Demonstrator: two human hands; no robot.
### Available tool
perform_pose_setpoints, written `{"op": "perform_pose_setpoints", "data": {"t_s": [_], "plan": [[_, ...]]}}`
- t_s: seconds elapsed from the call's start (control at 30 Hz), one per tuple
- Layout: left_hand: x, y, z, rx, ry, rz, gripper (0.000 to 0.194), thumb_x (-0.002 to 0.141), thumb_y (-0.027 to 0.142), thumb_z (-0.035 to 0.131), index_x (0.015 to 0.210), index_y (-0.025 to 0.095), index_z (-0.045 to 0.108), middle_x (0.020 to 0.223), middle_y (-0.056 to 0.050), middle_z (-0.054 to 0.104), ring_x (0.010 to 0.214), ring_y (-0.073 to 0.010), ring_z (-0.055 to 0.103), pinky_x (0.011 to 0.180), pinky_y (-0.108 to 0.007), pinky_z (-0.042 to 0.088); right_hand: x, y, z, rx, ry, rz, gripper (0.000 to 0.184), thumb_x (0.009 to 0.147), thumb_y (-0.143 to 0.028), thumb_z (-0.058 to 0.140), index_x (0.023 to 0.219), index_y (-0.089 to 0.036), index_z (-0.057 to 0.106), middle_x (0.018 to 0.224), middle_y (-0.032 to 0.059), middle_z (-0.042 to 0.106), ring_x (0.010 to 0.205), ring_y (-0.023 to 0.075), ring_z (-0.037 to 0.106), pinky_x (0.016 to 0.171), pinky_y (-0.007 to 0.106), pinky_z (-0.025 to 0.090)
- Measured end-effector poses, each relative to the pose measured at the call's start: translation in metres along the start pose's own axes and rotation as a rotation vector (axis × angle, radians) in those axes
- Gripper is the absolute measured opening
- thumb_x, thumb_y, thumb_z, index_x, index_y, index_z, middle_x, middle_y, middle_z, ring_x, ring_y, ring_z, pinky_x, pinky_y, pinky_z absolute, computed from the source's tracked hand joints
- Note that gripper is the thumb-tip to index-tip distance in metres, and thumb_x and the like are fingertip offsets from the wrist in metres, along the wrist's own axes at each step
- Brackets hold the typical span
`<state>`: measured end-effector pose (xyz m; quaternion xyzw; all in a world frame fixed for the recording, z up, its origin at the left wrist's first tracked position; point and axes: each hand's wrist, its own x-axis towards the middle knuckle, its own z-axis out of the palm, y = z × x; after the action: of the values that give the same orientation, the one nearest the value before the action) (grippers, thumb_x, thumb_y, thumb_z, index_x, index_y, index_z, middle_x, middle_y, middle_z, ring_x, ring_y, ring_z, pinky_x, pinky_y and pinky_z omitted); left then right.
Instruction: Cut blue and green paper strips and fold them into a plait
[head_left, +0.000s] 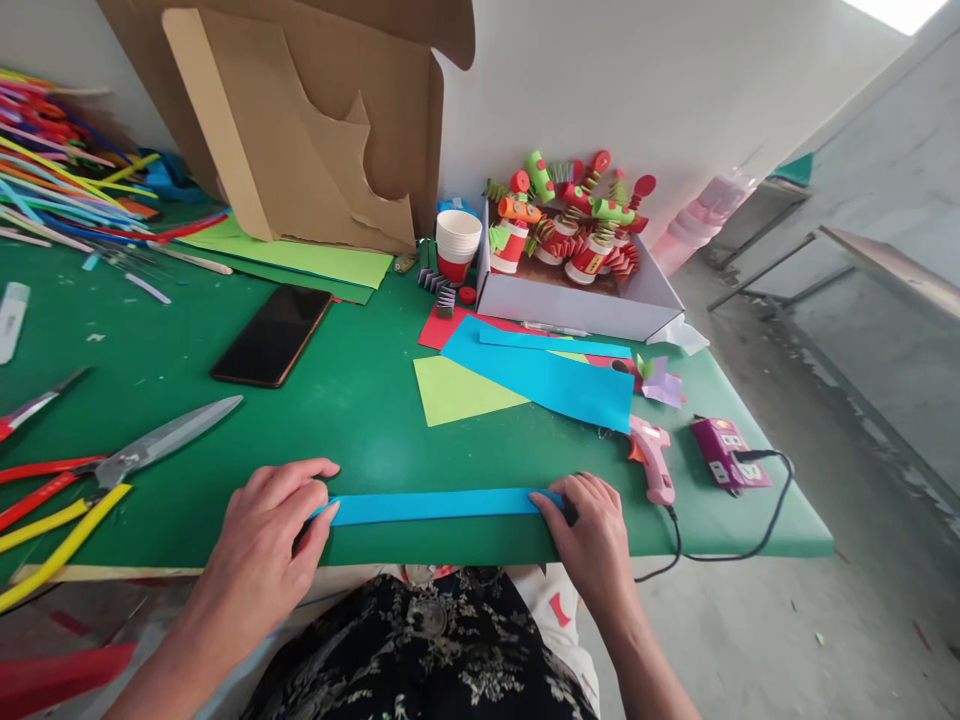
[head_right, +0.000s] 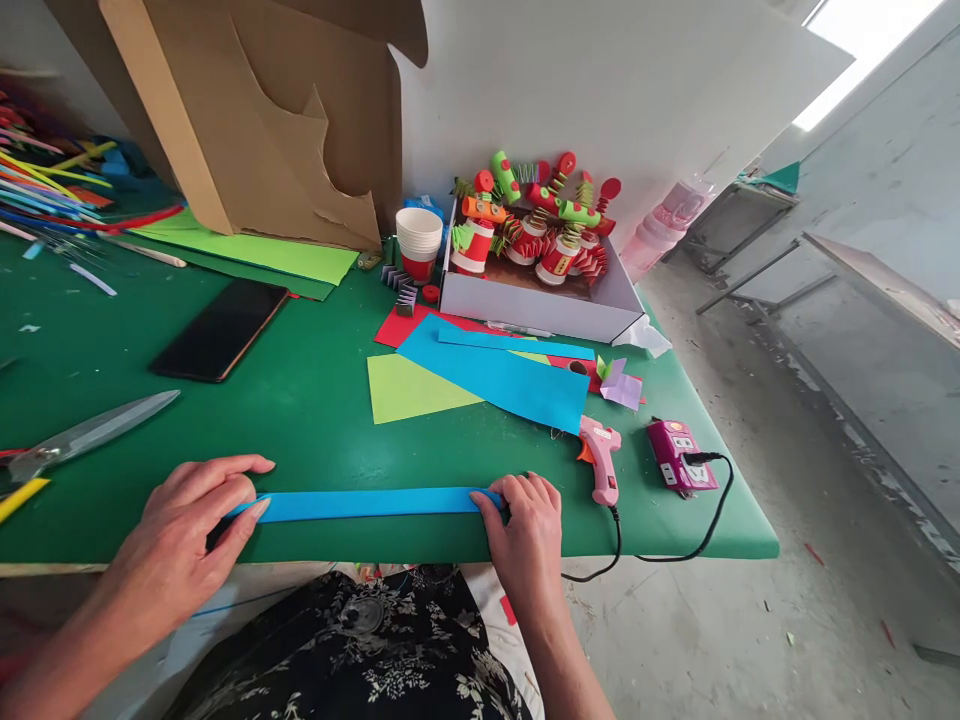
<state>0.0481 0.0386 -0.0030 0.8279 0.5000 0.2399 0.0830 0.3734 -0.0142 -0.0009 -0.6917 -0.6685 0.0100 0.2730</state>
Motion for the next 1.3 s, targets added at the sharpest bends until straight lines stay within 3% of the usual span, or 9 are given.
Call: {"op": "perform_pose_setpoints", "data": {"t_s": [0.2, 0.33, 0.43, 0.5, 0.57, 0.67, 0.87, 1.17, 1.3], "plan": [[-0.001, -0.002, 0.003, 0.051, 0.005, 0.035, 0.021, 0.096, 0.023, 0.041, 0.078, 0.024, 0.052, 0.108, -0.010, 0.067, 0.094, -0.0264, 0.060, 0.072, -0.040, 0.045, -0.002, 0.001, 0.001, 0.024, 0.005, 0.018, 0.034, 0.100, -0.046, 0.051, 0.074, -0.023, 0.054, 0.068, 0.0001, 0.059, 0.074, 0.0209, 0.056, 0.081, 0.036, 0.041], [-0.003, -0.012, 0.004, 0.152, -0.003, 0.081, 0.023, 0.097, 0.026, 0.039, 0.080, 0.024, 0.054, 0.110, -0.010, 0.068, 0.084, -0.0258, 0.061, 0.064, -0.039, 0.044, -0.003, 0.004, -0.003, 0.053, -0.036, 0.006, 0.026, 0.098, -0.036, 0.056, 0.076, -0.023, 0.056, 0.068, -0.0005, 0.059, 0.073, 0.0201, 0.057, 0.082, 0.036, 0.043], [-0.004, -0.019, 0.003, 0.245, -0.022, 0.131, 0.023, 0.096, 0.029, 0.041, 0.106, 0.026, 0.062, 0.125, -0.013, 0.064, 0.086, -0.0291, 0.064, 0.064, -0.043, 0.048, -0.004, 0.004, -0.006, 0.070, -0.065, 0.010, 0.021, 0.096, -0.030, 0.059, 0.077, -0.023, 0.057, 0.070, -0.0007, 0.059, 0.073, 0.0193, 0.057, 0.080, 0.034, 0.044], [-0.004, -0.018, 0.002, 0.298, -0.038, 0.180, 0.041, 0.093, 0.023, 0.043, 0.130, 0.035, 0.057, 0.139, -0.011, 0.058, 0.102, -0.0351, 0.065, 0.076, -0.052, 0.053, -0.004, 0.003, -0.007, 0.073, -0.075, 0.023, 0.019, 0.095, -0.029, 0.060, 0.077, -0.023, 0.057, 0.071, -0.0008, 0.059, 0.074, 0.0191, 0.057, 0.080, 0.034, 0.045], [-0.004, -0.012, 0.002, 0.324, -0.060, 0.238, 0.063, 0.089, 0.012, 0.042, 0.141, 0.048, 0.047, 0.147, -0.004, 0.054, 0.122, -0.0396, 0.058, 0.094, -0.063, 0.048, -0.005, 0.003, -0.007, 0.069, -0.073, 0.038, 0.020, 0.095, -0.029, 0.061, 0.076, -0.023, 0.056, 0.072, -0.0010, 0.059, 0.074, 0.0190, 0.056, 0.082, 0.035, 0.045], [-0.003, -0.001, 0.001, 0.314, -0.108, 0.324, 0.085, 0.083, 0.000, 0.037, 0.144, 0.058, 0.037, 0.151, 0.003, 0.052, 0.139, -0.0400, 0.045, 0.108, -0.072, 0.035, -0.006, 0.003, -0.006, 0.055, -0.060, 0.054, 0.022, 0.094, -0.030, 0.062, 0.074, -0.024, 0.054, 0.071, -0.0015, 0.058, 0.074, 0.0190, 0.056, 0.085, 0.038, 0.045], [0.001, -0.002, 0.001, 0.234, -0.169, 0.378, 0.092, 0.077, -0.003, 0.037, 0.142, 0.062, 0.036, 0.151, 0.008, 0.051, 0.141, -0.0389, 0.043, 0.112, -0.077, 0.026, -0.006, 0.004, -0.006, 0.037, -0.045, 0.082, 0.026, 0.092, -0.031, 0.065, 0.071, -0.024, 0.051, 0.069, -0.0025, 0.055, 0.073, 0.0188, 0.055, 0.086, 0.038, 0.044], [0.007, 0.005, -0.002, 0.260, -0.173, 0.422, 0.100, 0.075, -0.011, 0.033, 0.145, 0.060, 0.033, 0.152, 0.005, 0.051, 0.138, -0.0383, 0.048, 0.107, -0.075, 0.037, -0.009, 0.006, -0.005, 0.130, 0.007, 0.068, 0.025, 0.095, -0.033, 0.060, 0.072, -0.024, 0.054, 0.070, -0.0020, 0.058, 0.071, 0.0184, 0.056, 0.097, 0.044, 0.044], [0.006, 0.007, -0.003, 0.223, -0.209, 0.395, 0.095, 0.078, -0.009, 0.031, 0.143, 0.061, 0.036, 0.154, 0.008, 0.047, 0.141, -0.0372, 0.045, 0.109, -0.073, 0.035, -0.008, 0.010, -0.006, 0.166, -0.002, 0.064, 0.024, 0.093, -0.032, 0.062, 0.071, -0.025, 0.058, 0.069, -0.0031, 0.060, 0.066, 0.0170, 0.057, 0.104, 0.049, 0.043]]}}
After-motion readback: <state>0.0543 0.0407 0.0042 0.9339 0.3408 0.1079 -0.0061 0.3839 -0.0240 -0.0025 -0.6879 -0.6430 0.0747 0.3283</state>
